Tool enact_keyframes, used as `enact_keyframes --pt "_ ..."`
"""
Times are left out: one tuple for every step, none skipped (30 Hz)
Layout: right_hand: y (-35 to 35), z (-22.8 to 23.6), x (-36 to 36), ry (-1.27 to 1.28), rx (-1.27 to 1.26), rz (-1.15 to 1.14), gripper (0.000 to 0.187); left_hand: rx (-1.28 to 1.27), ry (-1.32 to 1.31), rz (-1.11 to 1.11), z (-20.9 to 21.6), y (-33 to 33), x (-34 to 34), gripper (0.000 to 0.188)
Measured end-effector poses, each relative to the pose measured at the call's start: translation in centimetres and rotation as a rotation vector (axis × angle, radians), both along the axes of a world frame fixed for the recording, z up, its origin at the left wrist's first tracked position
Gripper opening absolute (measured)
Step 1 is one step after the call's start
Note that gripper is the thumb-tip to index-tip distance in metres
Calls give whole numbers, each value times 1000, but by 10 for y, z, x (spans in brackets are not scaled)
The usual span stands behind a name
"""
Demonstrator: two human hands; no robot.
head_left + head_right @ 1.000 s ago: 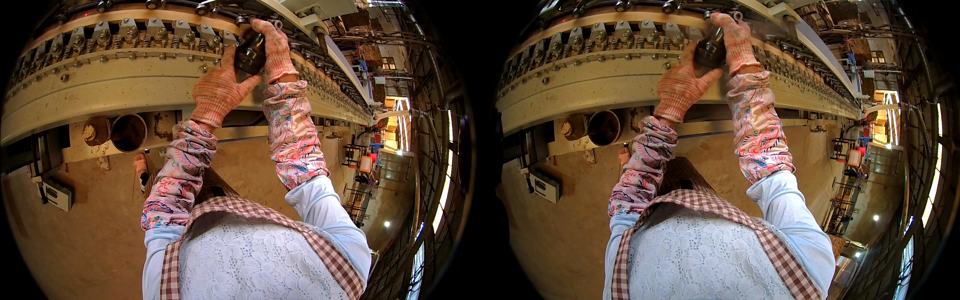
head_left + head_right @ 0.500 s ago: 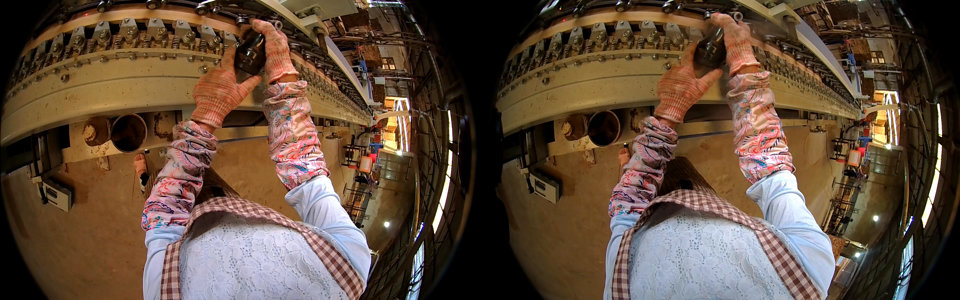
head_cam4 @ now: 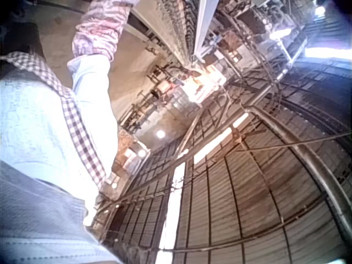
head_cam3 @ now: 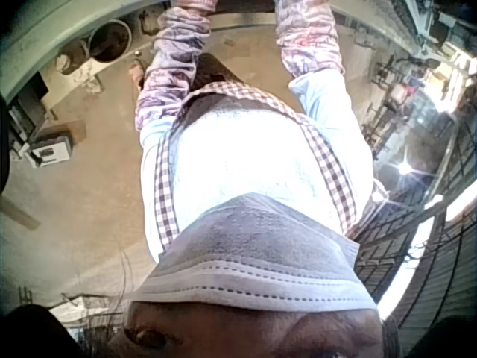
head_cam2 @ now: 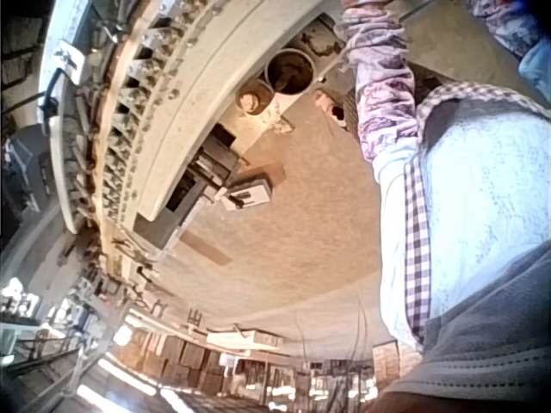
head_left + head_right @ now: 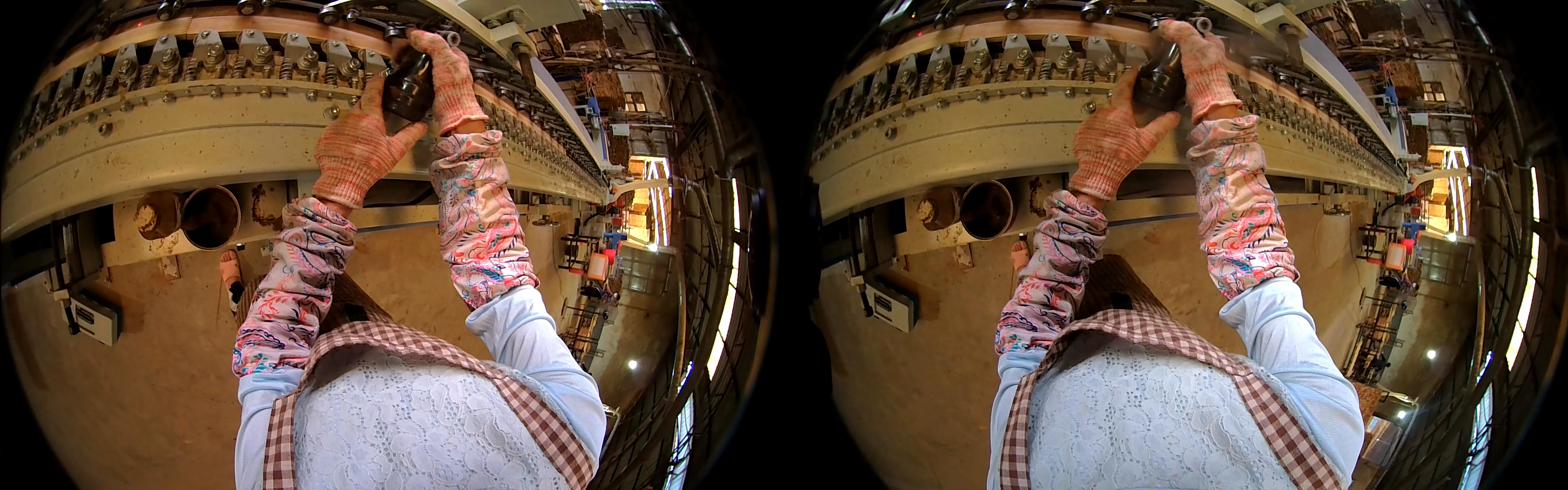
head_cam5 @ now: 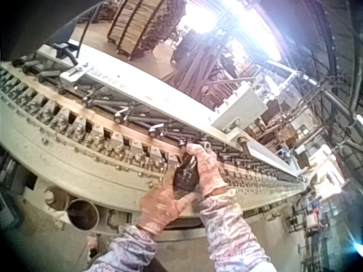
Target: The person lubricates various parts of a large industrial woodworking machine using a black oil can. They move along the machine, applying oil to the control panel area, the conveyor chain, and the roller assembly.
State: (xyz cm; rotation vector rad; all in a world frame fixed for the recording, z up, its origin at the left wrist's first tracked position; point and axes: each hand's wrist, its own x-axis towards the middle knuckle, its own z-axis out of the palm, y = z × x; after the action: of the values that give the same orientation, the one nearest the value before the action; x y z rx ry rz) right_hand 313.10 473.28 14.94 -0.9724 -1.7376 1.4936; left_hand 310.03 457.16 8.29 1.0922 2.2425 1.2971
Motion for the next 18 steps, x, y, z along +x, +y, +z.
enact_keyframes --pt "0 -1 1 10 -23 14 29 -5 -5 -5 0 0 0 100" --pt "-1 1 1 22 -44 26 27 -8 -9 -11 1 0 0 100" --pt "-2 2 2 34 -65 38 26 -20 -3 -5 2 0 0 100" --pt "0 1 1 -4 -26 59 26 -32 3 1 2 0 1 100" --pt "3 -1 2 -42 17 74 28 -40 9 3 3 1 2 100" --pt "6 -3 2 -81 60 90 31 -16 -5 -6 4 2 1 101" --pt "9 -5 4 -45 89 93 31 9 -20 -14 4 2 1 101" --pt "13 -8 4 -39 85 108 31 25 -35 -16 4 2 0 101" --pt "17 -10 4 -34 81 122 30 2 -31 -23 5 2 1 101" --pt "21 -12 5 -29 78 137 29 -21 -27 -30 7 3 1 102" --pt "20 -12 5 -21 50 123 29 -44 -24 -33 8 2 0 102" --pt "19 -11 4 -13 22 108 28 -18 -8 -15 5 3 1 100" --pt "18 -10 4 -6 -6 93 28 7 9 3 0 5 2 98" --pt "14 -8 4 0 -1 94 28 32 24 20 1 4 2 96" --pt "10 -6 3 6 4 96 28 18 9 7 1 3 1 97" --pt "6 -4 2 12 8 97 28 3 -6 -5 1 2 0 99" --pt "4 -3 1 -6 20 84 29 -11 -22 -18 2 1 -2 101" --pt "0 -1 0 -23 31 71 29 -14 -21 -15 2 0 -3 101"
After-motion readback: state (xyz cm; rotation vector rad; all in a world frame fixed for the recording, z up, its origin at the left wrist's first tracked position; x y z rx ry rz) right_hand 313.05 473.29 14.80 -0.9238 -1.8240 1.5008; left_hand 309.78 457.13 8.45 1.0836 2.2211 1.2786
